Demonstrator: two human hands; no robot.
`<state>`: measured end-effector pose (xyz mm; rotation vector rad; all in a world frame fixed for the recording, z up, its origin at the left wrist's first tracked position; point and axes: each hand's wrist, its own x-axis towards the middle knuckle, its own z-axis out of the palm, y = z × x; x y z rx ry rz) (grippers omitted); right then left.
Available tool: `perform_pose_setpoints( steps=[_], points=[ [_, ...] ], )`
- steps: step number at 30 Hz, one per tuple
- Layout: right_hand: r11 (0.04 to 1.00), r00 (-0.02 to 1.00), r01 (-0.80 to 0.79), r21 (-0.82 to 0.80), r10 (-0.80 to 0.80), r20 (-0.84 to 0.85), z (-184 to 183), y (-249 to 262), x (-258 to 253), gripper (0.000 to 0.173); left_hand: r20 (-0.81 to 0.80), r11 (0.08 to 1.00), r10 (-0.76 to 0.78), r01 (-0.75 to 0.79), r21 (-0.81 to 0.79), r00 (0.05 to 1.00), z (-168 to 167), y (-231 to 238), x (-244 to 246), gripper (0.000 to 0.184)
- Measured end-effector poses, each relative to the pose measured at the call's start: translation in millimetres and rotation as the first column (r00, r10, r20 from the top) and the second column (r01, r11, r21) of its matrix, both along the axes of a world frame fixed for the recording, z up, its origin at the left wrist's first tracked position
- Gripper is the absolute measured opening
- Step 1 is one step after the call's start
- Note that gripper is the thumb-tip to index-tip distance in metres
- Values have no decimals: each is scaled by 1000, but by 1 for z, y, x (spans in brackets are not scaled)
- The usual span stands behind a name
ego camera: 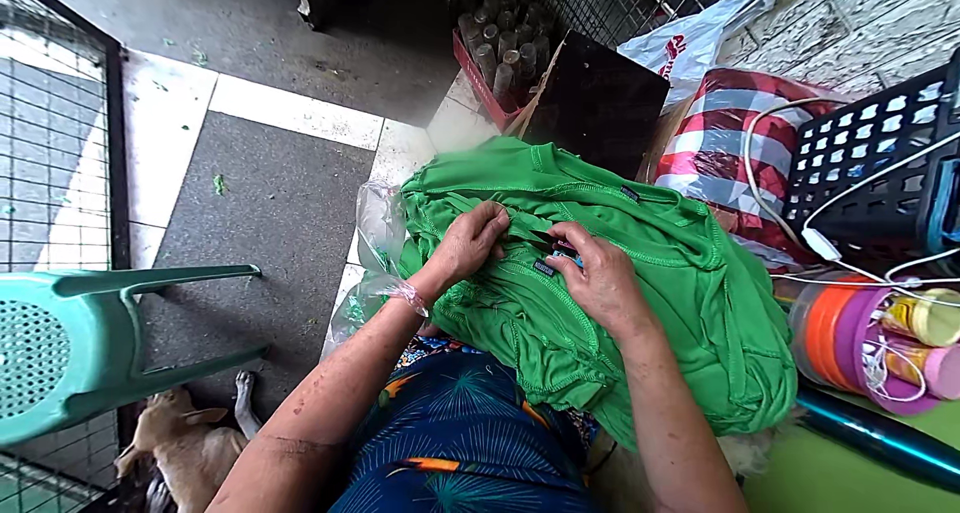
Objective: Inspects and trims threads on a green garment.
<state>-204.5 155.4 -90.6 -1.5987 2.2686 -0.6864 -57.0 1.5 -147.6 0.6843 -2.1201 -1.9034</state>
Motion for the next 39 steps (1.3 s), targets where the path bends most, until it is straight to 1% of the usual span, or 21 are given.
perform_pose_setpoints(
  steps=[2,7,13,15,17,18,20,22,23,24,26,27,29,31,32,34,35,36,37,38,39],
  points=[
    [996,1000,8,90,-7,-14,8,-7,3,24,-43,1000,3,-4,-14,999,4,5,4,23],
    [948,995,49,316,-19,-96,25,-27,15,22,-126,979,50,-74,-192,991,-8,13,0,18],
    [910,986,82,406,-14,-167,30,-42,26,19,-228,888,125,-211,-408,966,-20,21,-7,14],
    [913,982,74,402,3,-190,29,-42,27,17,-231,877,127,-217,-428,965,-20,22,-8,14],
    [921,979,72,384,8,-203,25,-41,25,15,-202,904,120,-191,-383,972,-16,21,-5,15],
    [926,982,79,370,-9,-186,22,-39,24,16,-187,928,120,-177,-328,975,-14,20,-2,16],
    [933,990,118,341,-86,-109,19,-37,18,17,-216,955,143,-192,-226,966,-10,17,4,19],
    [936,978,181,303,-203,45,17,-32,10,22,-287,944,166,-236,-230,944,-7,16,8,21],
    [934,958,206,291,-253,136,17,-29,5,26,-314,946,141,-221,-237,939,-2,19,13,23],
    [936,936,229,266,-288,205,17,-26,2,28,-333,957,79,-165,-239,940,6,23,19,23],
    [951,912,258,173,-299,280,19,-23,1,30,-377,967,-121,23,-254,918,24,39,34,27],
    [959,906,257,118,-281,316,23,-25,5,31,-402,953,-239,135,-272,884,34,47,41,30],
    [973,872,227,44,-223,436,33,-30,16,37,-445,892,-437,312,-327,782,52,63,50,30],
    [984,822,176,17,-157,547,39,-37,33,53,-469,828,-560,444,-342,683,65,75,55,27],
    [990,803,136,26,-126,583,40,-42,44,66,-468,795,-606,502,-339,643,69,80,57,25],
    [997,774,46,66,-77,628,33,-56,72,92,-456,745,-663,580,-329,594,72,85,61,22],
    [995,789,-8,103,-57,611,25,-65,87,98,-445,736,-674,587,-337,589,73,86,63,21],
    [992,822,-46,117,-29,569,13,-73,99,91,-427,734,-678,580,-352,598,74,84,66,22],
    [992,862,-58,115,-9,507,1,-78,108,74,-397,743,-669,555,-375,628,75,80,71,22],
    [993,892,-44,107,-9,452,-10,-81,113,55,-351,764,-637,503,-403,687,77,73,79,23],
    [995,904,-16,97,-27,426,-16,-82,113,38,-284,793,-566,417,-444,774,79,64,89,23]
  ],
)
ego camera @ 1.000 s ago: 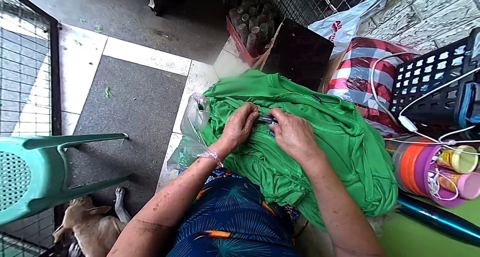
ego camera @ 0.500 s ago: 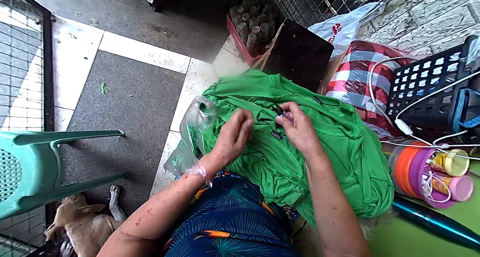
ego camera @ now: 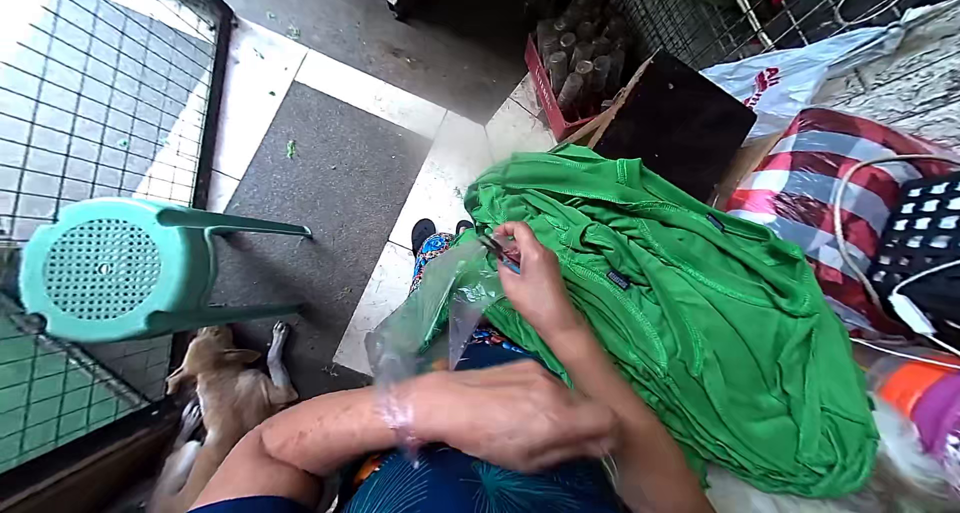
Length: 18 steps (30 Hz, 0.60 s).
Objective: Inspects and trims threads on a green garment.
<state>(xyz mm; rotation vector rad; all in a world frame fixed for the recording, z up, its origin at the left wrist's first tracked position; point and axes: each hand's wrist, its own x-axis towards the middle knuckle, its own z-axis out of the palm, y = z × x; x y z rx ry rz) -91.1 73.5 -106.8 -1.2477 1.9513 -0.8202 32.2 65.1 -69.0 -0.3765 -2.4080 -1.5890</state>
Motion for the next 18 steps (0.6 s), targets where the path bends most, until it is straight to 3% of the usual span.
perform_pose_setpoints(
  steps=[1,3,6,8,10,12,13,16,18],
  points=[
    [1000,1000,22,-5,-22,2,-1,1,-2,27,56,983,158,-152,-99,986,0,-11,12,22],
    [998,998,49,-40,-47,34,9,7,-5,18,220,859,473,-391,-330,853,-6,-35,37,16],
    [989,996,-10,-148,22,81,26,15,2,18,523,721,690,-415,-555,500,-32,-65,63,17],
    [982,987,-91,-166,111,119,28,19,14,20,612,708,704,-423,-566,360,-46,-74,72,26],
    [978,980,-151,-143,166,105,20,21,22,21,647,746,660,-437,-503,382,-45,-80,76,31],
    [983,980,-181,-40,183,75,15,24,19,27,545,786,618,-457,-416,567,-46,-83,82,23],
    [984,983,-178,7,178,49,16,27,14,33,469,811,585,-454,-369,662,-46,-83,81,29],
    [998,991,-57,-30,53,-120,24,42,-9,42,306,913,408,-384,-138,860,-39,-84,68,35],
    [998,973,39,-50,-49,-226,37,52,-38,36,265,933,359,-355,-63,895,-33,-80,44,31]
  ],
)
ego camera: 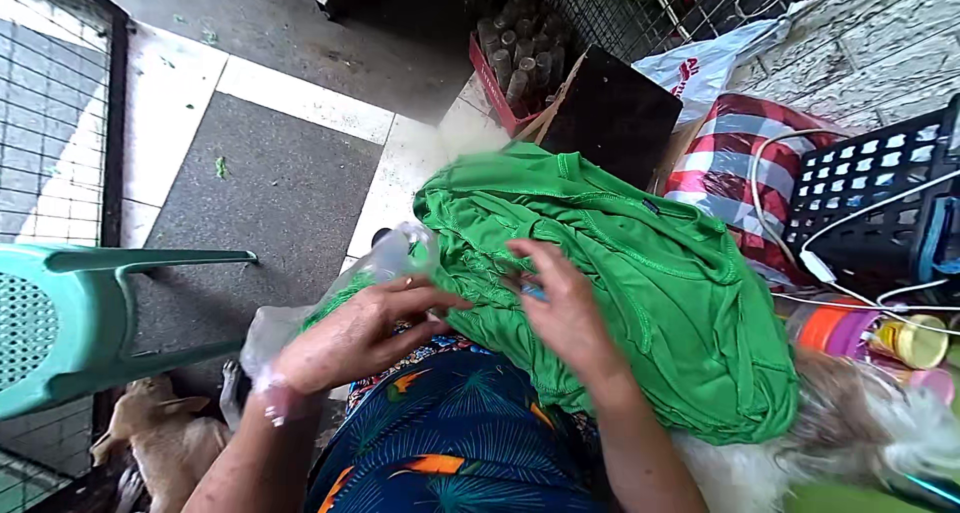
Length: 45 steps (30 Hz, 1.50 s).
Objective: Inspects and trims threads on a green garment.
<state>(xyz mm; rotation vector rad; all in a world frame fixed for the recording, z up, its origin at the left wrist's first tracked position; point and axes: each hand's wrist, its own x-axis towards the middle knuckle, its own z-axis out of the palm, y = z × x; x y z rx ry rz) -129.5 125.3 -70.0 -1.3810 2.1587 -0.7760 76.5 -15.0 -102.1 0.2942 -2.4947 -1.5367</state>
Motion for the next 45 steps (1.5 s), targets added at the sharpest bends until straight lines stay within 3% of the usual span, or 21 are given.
perform_pose_setpoints(
  steps=[4,7,9,15,17,19,21,23,24,25,26,27,29,31,33,35,37,41,45],
  points=[
    [979,978,174,105,-160,-130,21,-3,-49,31,54,963,266,-263,-52,962,-7,22,-80,35],
    [949,980,197,246,-186,-67,6,-9,-62,40,100,913,400,-388,-125,911,-25,35,-134,53],
    [930,978,204,305,-207,-25,-5,-9,-59,38,127,887,451,-429,-170,883,-38,40,-151,52],
    [936,932,295,192,-326,157,-6,0,-65,17,72,880,472,-464,-97,879,-41,37,-131,31],
    [913,874,371,168,-404,269,-10,3,-75,16,36,876,481,-478,-67,876,-41,34,-122,13],
    [873,774,461,162,-485,408,-15,4,-82,10,13,882,471,-471,-18,882,-39,28,-111,7],
    [852,714,498,164,-510,480,-15,4,-83,6,42,924,368,-371,90,929,-33,20,-96,9],
    [848,708,505,161,-514,484,-16,5,-83,6,103,977,53,-73,200,993,-25,9,-78,27],
    [847,710,508,156,-514,480,-16,4,-83,6,134,963,-151,115,245,979,-20,5,-73,40],
    [847,713,511,146,-513,479,-16,4,-83,6,113,937,-275,240,255,955,-19,4,-71,47],
    [845,711,517,134,-512,482,-17,4,-83,6,75,938,-283,260,230,956,-18,6,-72,48],
    [846,713,519,120,-506,486,-17,4,-83,7,35,971,-179,171,165,983,-16,10,-75,43],
    [855,730,513,73,-480,487,-19,3,-83,7,-26,985,175,-175,-3,984,-16,19,-94,25],
    [870,765,492,19,-442,469,-21,4,-83,8,-57,916,389,-392,-79,920,-18,25,-124,38],
    [887,810,461,-24,-410,419,-22,5,-81,10,-79,907,406,-412,-89,910,-23,28,-151,55],
    [893,843,448,-43,-406,353,-24,6,-80,11,-114,928,367,-372,-22,923,-35,29,-165,44],
    [890,860,455,-12,-436,265,-23,4,-79,14,-104,925,354,-331,188,930,-50,23,-166,38],
    [911,909,406,75,-411,74,-23,-3,-74,21,-72,789,394,-297,538,916,-66,16,-160,41],
    [924,924,382,-34,-382,-12,-32,-7,-74,20,-53,710,407,-280,646,912,-65,16,-160,46]
  ],
)
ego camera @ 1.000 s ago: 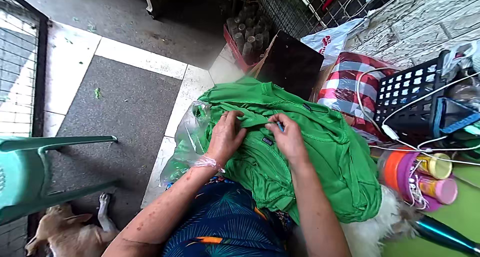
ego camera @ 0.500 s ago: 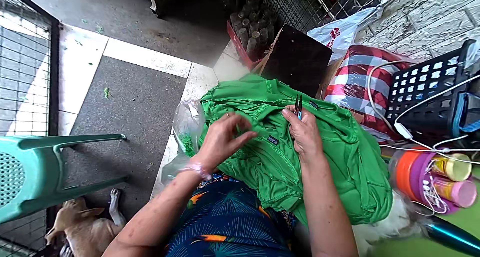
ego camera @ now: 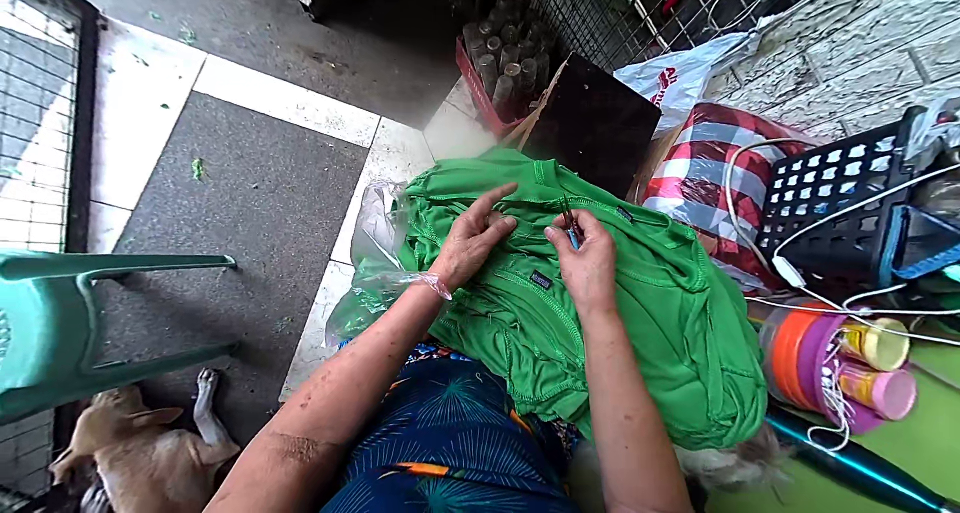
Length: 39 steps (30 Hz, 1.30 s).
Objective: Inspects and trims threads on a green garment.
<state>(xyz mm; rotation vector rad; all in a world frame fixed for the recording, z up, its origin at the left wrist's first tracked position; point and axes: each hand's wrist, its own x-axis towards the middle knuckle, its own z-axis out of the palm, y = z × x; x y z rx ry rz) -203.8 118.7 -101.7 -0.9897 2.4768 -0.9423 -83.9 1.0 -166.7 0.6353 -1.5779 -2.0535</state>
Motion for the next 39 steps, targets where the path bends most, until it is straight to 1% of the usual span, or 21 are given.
perform_pose_setpoints(
  steps=[2,4,5,7,11,15,16,17,18,20,22,23,24,25,26,28,30,34,39],
  points=[
    [996,995,-40,-85,32,-94,-4,1,2,24,42,999,25,-26,23,999,3,2,-3,45],
    [977,973,-140,-163,106,-203,-10,2,3,19,76,997,56,-60,38,995,4,3,-6,42],
    [964,960,-198,-177,154,-235,-11,2,3,16,88,996,65,-69,50,994,4,3,-6,42],
    [945,934,-289,-157,242,-261,-12,1,5,14,106,996,57,-65,68,993,5,2,-6,41],
    [918,884,-385,-100,335,-326,-14,-3,7,11,126,996,33,-43,83,991,5,0,-6,43],
    [888,787,-458,46,429,-443,-13,-7,11,9,216,990,7,-38,139,976,8,-2,-9,47],
    [888,782,-455,73,437,-444,-13,-7,13,11,231,987,-3,-34,156,973,10,-2,-9,47],
    [894,803,-443,70,431,-412,-12,-8,14,14,240,986,-11,-29,165,971,11,-3,-10,47],
    [907,850,-420,34,406,-335,-10,-7,13,14,244,986,-17,-24,165,970,12,-4,-10,47],
    [940,940,-333,-81,324,-103,-1,-4,8,15,229,989,-16,-17,144,973,10,-5,-8,44],
    [955,971,-217,-201,232,56,5,1,-2,18,194,992,-12,-13,127,981,6,-4,-6,43],
    [955,972,-180,-236,209,103,6,3,-7,18,169,993,-13,-8,121,985,4,-3,-4,42],
    [955,966,-180,-236,217,143,8,7,-11,23,150,993,-18,0,122,988,4,-3,-3,41],
    [954,957,-209,-215,245,156,10,10,-16,28,139,992,-26,9,124,990,4,-3,-2,40],
    [951,952,-250,-185,276,134,12,13,-19,31,132,991,-34,17,130,991,5,-3,-1,40],
    [935,936,-339,-105,346,58,12,19,-24,31,123,990,-51,34,138,991,5,-4,0,41],
    [918,918,-396,-28,396,-1,9,22,-25,29,106,988,-73,58,141,992,4,-6,1,40],
    [894,893,-437,95,444,-75,8,18,-20,28,98,984,-117,103,142,988,4,-7,-1,40],
    [879,873,-463,115,474,-111,7,13,-17,26,115,981,-152,135,139,982,3,-10,-2,41]
  ],
)
